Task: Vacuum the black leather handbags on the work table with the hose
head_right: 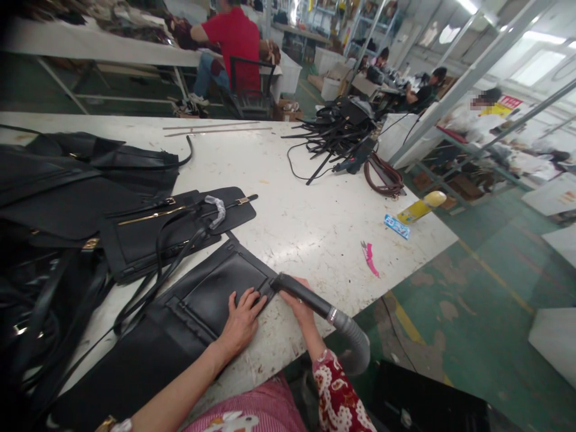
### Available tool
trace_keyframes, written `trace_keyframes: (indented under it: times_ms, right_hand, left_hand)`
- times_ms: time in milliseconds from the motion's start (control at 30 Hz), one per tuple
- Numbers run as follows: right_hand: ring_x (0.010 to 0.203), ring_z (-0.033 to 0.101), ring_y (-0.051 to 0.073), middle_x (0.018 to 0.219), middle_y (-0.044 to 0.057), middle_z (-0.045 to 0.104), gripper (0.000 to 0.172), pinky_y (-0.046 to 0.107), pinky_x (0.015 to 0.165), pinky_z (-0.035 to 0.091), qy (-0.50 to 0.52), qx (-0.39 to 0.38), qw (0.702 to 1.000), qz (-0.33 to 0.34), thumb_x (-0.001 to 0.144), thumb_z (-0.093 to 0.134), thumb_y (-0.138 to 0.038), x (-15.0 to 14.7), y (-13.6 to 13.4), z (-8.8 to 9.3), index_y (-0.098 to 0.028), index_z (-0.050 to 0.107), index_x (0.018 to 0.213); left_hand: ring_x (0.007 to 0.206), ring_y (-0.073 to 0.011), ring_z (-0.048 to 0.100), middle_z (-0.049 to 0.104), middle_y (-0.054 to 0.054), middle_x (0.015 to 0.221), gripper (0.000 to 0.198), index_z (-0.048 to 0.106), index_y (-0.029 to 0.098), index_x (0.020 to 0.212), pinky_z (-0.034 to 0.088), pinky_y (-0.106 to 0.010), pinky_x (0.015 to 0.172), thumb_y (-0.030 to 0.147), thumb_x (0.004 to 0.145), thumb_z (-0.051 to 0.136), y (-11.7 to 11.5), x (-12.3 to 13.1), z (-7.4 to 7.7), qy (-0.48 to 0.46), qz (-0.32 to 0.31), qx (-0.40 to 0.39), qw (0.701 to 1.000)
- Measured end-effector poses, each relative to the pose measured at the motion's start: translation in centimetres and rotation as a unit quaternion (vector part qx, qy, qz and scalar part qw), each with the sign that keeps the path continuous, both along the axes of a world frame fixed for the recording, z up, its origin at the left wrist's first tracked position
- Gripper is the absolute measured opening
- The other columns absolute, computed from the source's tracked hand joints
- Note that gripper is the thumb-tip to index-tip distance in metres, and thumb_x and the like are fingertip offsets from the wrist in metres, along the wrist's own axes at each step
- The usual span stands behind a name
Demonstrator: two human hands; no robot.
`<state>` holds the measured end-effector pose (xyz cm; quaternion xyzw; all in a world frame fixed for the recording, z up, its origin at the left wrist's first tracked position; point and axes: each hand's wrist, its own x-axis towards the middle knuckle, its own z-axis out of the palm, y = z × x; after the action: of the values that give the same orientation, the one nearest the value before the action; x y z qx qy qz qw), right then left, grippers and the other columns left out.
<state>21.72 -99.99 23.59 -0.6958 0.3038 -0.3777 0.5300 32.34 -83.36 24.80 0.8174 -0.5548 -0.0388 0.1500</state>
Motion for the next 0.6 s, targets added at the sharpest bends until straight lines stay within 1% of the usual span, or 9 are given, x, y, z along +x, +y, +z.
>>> trace_keyframes:
  times_ms: [67, 167, 267, 333, 433, 500, 600]
  right_hand:
    - [0.087, 0.058, 0.022, 0.092, 0.004, 0.064, 0.039, 0.04, 0.084, 0.046, 0.004, -0.008, 1.0, 0.012, 0.06, 0.073, -0.034, 0.2, 0.5, -0.3, -0.021, 0.062, 0.096]
    - [0.09, 0.057, 0.021, 0.096, 0.004, 0.063, 0.039, 0.039, 0.087, 0.044, 0.001, -0.02, 1.0, 0.015, 0.063, 0.071, -0.035, 1.9, 1.0, -0.6, -0.02, 0.061, 0.098]
    - [0.092, 0.055, 0.021, 0.097, 0.004, 0.061, 0.039, 0.037, 0.089, 0.043, -0.001, -0.032, 0.999, 0.031, 0.063, 0.07, -0.035, 4.5, 1.1, -0.6, -0.02, 0.061, 0.097]
    - [0.091, 0.055, 0.02, 0.094, 0.003, 0.061, 0.037, 0.036, 0.089, 0.042, 0.001, -0.038, 0.998, 0.043, 0.062, 0.071, -0.035, 6.2, 1.3, -0.4, -0.021, 0.062, 0.095]
    - [0.085, 0.055, 0.02, 0.088, 0.001, 0.062, 0.031, 0.036, 0.088, 0.042, 0.007, -0.039, 0.998, 0.055, 0.059, 0.072, -0.035, 8.8, 2.0, -0.3, -0.022, 0.064, 0.086]
    - [0.084, 0.055, 0.02, 0.086, 0.001, 0.062, 0.029, 0.037, 0.089, 0.041, 0.007, -0.036, 0.998, 0.057, 0.06, 0.07, -0.036, 10.7, 2.5, -0.3, -0.021, 0.063, 0.083]
    - [0.086, 0.054, 0.02, 0.086, 0.001, 0.061, 0.03, 0.036, 0.09, 0.04, -0.001, -0.036, 0.998, 0.056, 0.059, 0.07, -0.036, 13.7, 3.0, -0.3, -0.021, 0.062, 0.084]
  left_hand:
    - [0.127, -0.0278, 0.026, 0.048, -0.01, 0.124, 0.062, 0.045, 0.026, 0.125, 0.009, -0.058, 0.102, 0.004, 0.067, 0.042, -0.1, -0.1, -0.1, 0.003, 0.007, 0.002, 1.0]
    - [0.127, -0.0268, 0.025, 0.048, -0.01, 0.125, 0.061, 0.046, 0.026, 0.125, 0.009, -0.057, 0.102, 0.003, 0.069, 0.04, 0.2, -0.5, -0.4, 0.011, 0.012, 0.009, 1.0]
    - [0.127, -0.0256, 0.025, 0.046, -0.008, 0.127, 0.058, 0.044, 0.028, 0.126, 0.009, -0.057, 0.102, 0.004, 0.072, 0.037, 1.4, -1.5, -0.6, 0.028, 0.002, 0.026, 0.999]
    - [0.127, -0.0255, 0.025, 0.045, -0.008, 0.129, 0.059, 0.042, 0.029, 0.127, 0.008, -0.058, 0.102, 0.005, 0.074, 0.037, 2.6, -2.3, -0.8, 0.044, -0.028, 0.046, 0.998]
    - [0.128, -0.0259, 0.025, 0.043, -0.007, 0.131, 0.061, 0.038, 0.03, 0.129, 0.007, -0.058, 0.102, 0.005, 0.074, 0.037, 4.2, -3.1, -0.8, 0.063, -0.069, 0.06, 0.994]
    - [0.128, -0.0261, 0.024, 0.043, -0.007, 0.131, 0.06, 0.037, 0.03, 0.13, 0.007, -0.058, 0.102, 0.006, 0.075, 0.037, 4.9, -3.3, -0.8, 0.068, -0.074, 0.058, 0.993]
    - [0.128, -0.0267, 0.024, 0.042, -0.006, 0.132, 0.061, 0.035, 0.032, 0.13, 0.008, -0.059, 0.102, 0.007, 0.075, 0.037, 5.3, -3.3, -0.7, 0.073, -0.077, 0.059, 0.993]
